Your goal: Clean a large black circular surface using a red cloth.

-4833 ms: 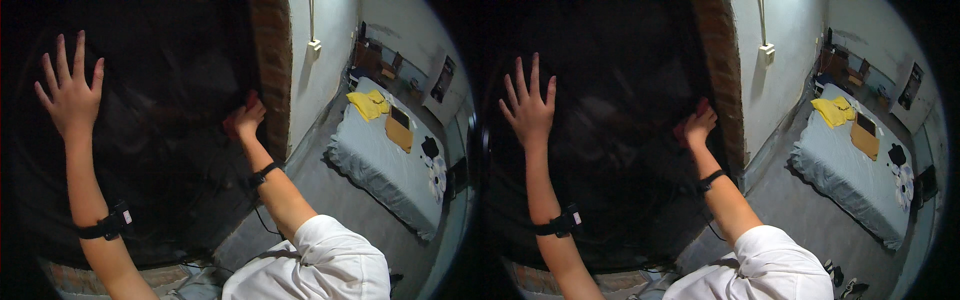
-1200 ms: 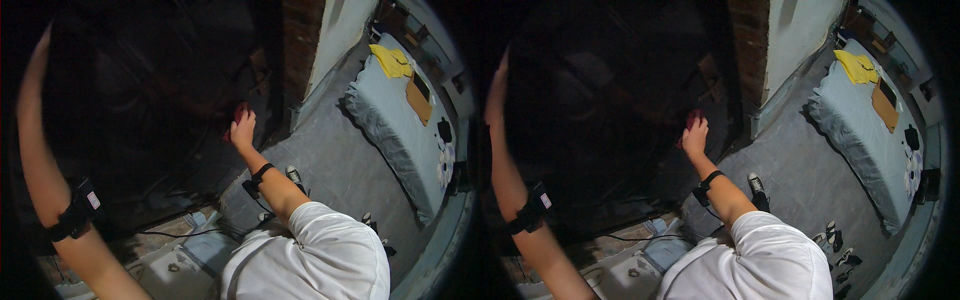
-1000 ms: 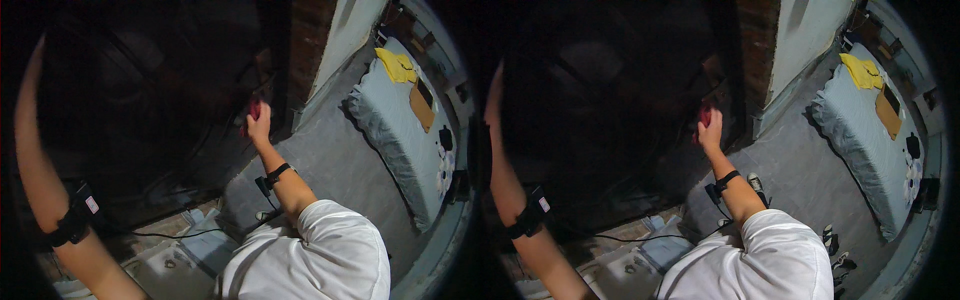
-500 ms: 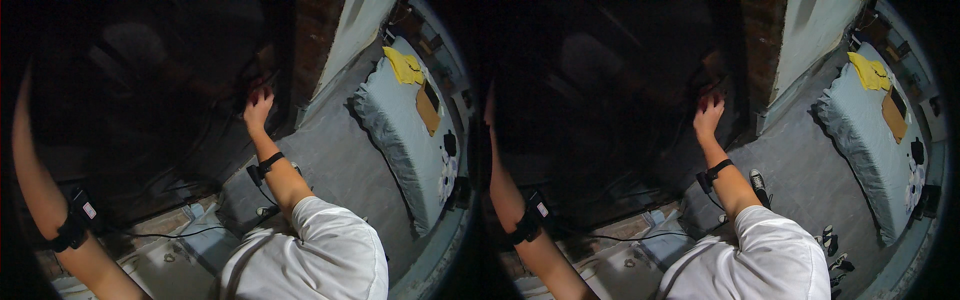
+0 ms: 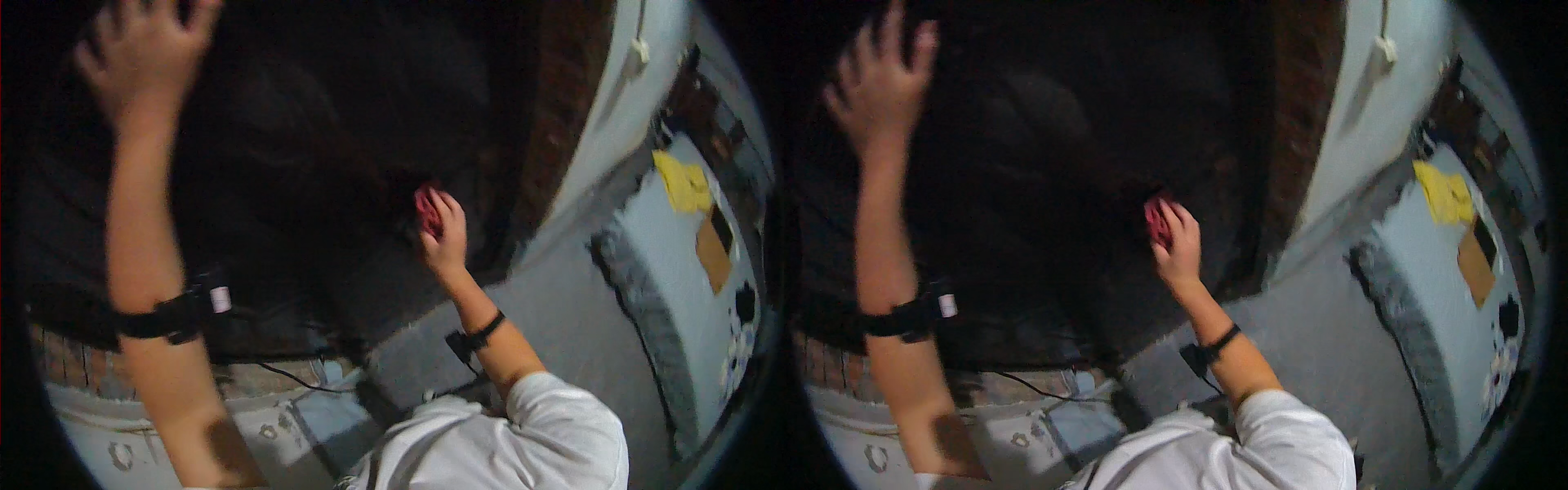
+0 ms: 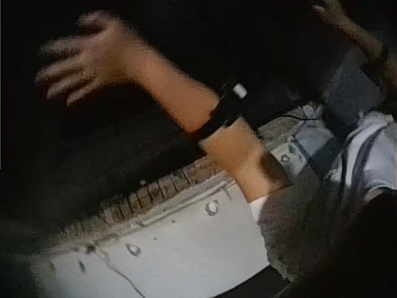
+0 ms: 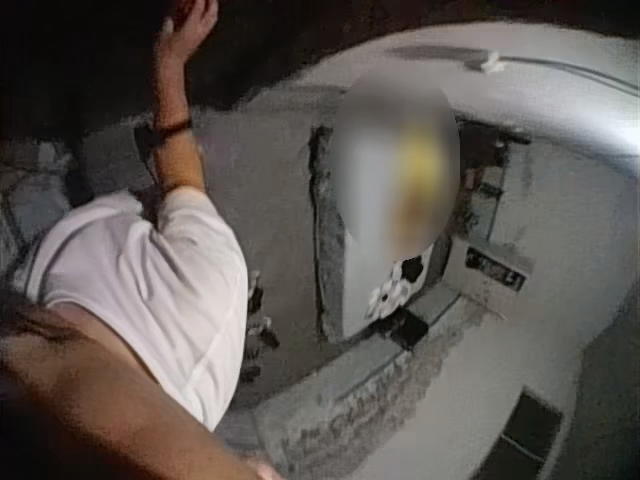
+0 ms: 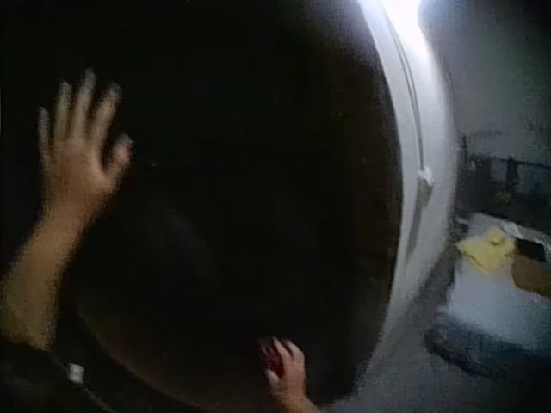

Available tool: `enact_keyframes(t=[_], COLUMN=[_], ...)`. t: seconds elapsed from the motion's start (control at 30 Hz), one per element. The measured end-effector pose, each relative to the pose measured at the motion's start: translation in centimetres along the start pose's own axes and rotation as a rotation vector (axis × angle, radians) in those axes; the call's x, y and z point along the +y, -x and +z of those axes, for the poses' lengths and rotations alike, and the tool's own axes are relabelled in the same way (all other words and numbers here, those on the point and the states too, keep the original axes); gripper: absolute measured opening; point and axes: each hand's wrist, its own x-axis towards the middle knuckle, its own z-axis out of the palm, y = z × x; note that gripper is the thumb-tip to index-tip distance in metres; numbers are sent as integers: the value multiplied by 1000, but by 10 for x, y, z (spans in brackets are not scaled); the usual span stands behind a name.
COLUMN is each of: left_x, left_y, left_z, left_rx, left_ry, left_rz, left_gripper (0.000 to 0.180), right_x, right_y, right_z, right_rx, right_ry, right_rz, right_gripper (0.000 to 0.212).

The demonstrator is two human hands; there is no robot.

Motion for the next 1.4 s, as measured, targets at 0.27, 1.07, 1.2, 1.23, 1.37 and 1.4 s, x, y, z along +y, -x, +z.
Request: enact_keyframes(t=[0.27, 1.07, 1.2, 1.23, 1.37, 1.4], left_x=[5, -161, -162, -161, -162, -161], left_y=[-4, 142, 152, 152, 163, 165], left_z=[-42, -87, -83, -79, -67, -63], left_rx=[59, -20, -22, 4, 37, 40], left_ry=[286, 308, 319, 340, 357, 366], left_rz=[-152, -352, -337, -331, -306, -305], left_gripper=[73, 8, 12, 15, 17, 17], right_x=[-129, -434, -419, -411, -383, -374], right_y=[-168, -412, -405, -403, -360, -350], right_z=[-100, -56, -19, -16, -14, -11], right_rx=[180, 94, 280, 253, 118, 41], right_ry=[-172, 298, 142, 154, 174, 162], right_rz=[-559, -1419, -1469, -1461, -1506, -1520], right_gripper=[83, 73, 70, 71, 82, 83])
